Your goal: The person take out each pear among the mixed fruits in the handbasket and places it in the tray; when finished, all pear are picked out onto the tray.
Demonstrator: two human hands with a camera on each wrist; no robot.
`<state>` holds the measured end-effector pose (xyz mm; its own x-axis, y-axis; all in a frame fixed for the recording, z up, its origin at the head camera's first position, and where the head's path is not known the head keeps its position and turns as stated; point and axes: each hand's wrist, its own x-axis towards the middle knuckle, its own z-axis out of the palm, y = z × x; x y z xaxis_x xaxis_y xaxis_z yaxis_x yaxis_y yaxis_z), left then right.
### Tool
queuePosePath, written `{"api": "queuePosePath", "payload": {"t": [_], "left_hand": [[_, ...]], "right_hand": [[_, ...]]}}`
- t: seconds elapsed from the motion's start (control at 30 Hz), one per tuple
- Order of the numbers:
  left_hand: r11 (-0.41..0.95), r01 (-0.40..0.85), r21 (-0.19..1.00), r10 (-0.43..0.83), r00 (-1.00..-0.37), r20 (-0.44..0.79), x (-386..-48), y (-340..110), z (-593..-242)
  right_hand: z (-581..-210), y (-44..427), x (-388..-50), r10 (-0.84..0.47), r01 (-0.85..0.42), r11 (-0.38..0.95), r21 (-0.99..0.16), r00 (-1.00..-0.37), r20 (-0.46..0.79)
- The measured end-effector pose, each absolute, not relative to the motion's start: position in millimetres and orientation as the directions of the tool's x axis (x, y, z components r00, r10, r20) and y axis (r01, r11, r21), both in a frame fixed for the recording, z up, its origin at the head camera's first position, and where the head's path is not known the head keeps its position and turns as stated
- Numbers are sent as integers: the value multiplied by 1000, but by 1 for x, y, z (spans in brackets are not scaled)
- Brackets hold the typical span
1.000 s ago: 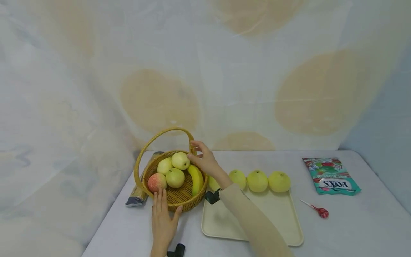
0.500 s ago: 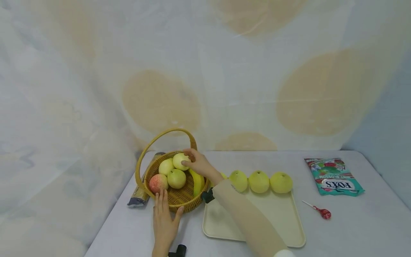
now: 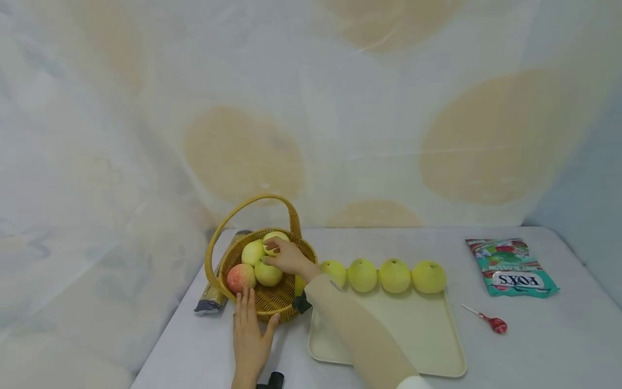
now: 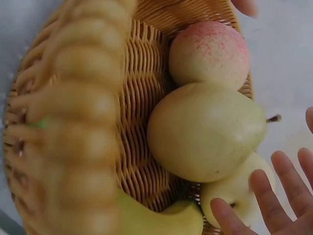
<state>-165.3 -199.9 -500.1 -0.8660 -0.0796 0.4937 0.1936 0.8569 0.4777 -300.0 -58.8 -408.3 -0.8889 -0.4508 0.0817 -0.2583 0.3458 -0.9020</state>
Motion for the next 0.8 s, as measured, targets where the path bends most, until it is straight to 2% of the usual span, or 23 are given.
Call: {"api": "queuePosePath", "payload": {"t": [0.43, 0.7, 0.8], "left_hand": [[857, 167, 488, -91, -883, 461, -162, -200, -499], [864, 179, 471, -81, -873, 481, -162, -200, -498], [863, 190, 468, -74, -869, 489, -162, -200, -498]], "right_hand": [[-419, -70, -301, -494, -324, 443, -836, -867, 74], [-433, -69, -299, -559, -281, 516, -809, -826, -69], [-437, -69, -298, -571, -297, 527, -796, -818, -73]]}}
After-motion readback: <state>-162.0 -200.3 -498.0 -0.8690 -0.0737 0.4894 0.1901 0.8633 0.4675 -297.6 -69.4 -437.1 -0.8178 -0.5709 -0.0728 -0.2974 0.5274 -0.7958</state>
